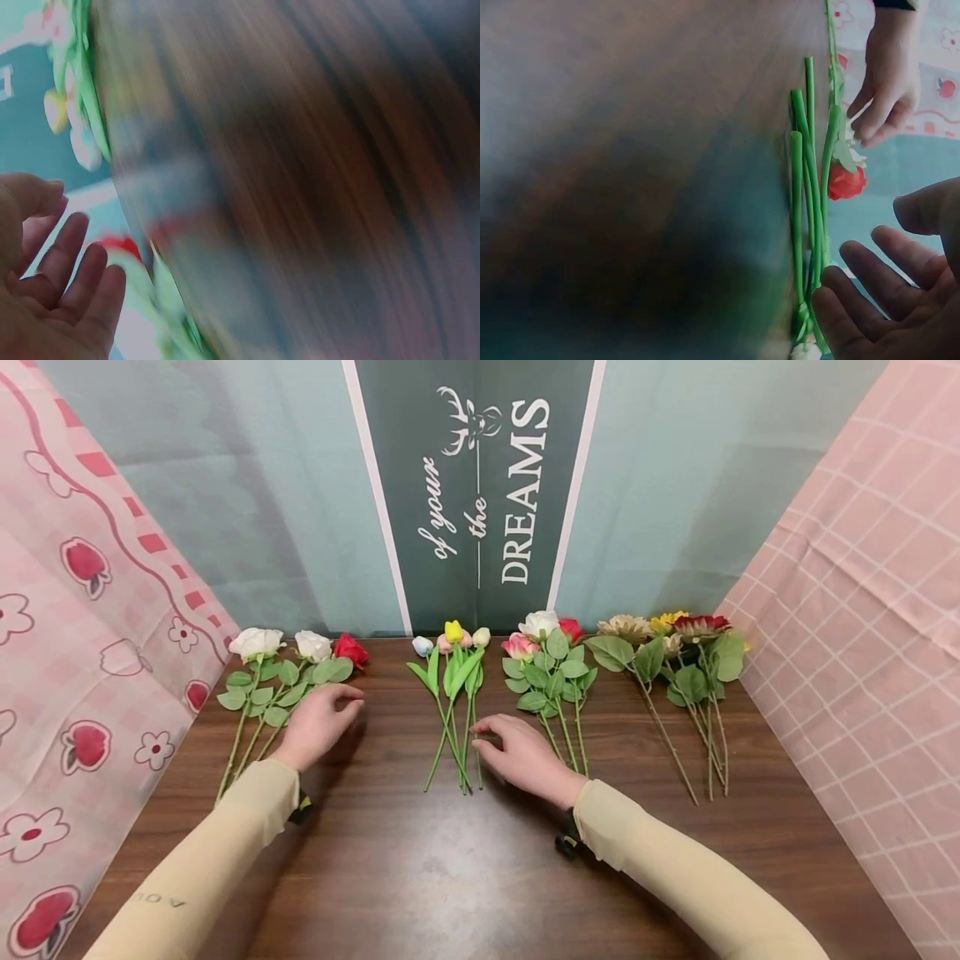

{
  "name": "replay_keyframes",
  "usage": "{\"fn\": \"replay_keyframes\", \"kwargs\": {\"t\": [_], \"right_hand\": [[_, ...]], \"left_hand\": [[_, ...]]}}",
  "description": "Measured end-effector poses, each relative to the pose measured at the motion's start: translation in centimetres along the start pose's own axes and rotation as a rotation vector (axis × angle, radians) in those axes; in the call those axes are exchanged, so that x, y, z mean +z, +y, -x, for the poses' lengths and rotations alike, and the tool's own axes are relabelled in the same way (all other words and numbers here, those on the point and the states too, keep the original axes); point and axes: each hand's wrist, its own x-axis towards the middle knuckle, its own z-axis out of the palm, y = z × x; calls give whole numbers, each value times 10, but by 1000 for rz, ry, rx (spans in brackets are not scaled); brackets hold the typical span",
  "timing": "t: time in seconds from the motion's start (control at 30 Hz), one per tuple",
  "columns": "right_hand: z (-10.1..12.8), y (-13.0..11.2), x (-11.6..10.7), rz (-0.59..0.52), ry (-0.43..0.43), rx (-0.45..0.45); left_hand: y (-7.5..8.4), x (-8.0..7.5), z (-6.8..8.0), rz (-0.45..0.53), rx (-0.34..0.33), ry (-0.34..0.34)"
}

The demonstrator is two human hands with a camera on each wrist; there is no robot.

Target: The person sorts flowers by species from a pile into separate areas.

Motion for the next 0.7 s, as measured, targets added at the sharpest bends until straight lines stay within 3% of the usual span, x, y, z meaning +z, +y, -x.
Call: {"fn": "replay_keyframes", "kwargs": {"t": [0.17,0.37,0.57,0.7], "right_hand": [[-18,-16,10,148,-70,-88],[-36,-51,37,353,-174,-271],[-46,-88,71,464,-246,-373],[-48,-103,85,474,-278,-402]], "left_hand": [[-41,-36,12,-113,-43,85],[-88,-71,22,-232,-216,106],[-118,-90,34,-219,-399,-6],[-120,-98,39,-185,-433,-105]]}}
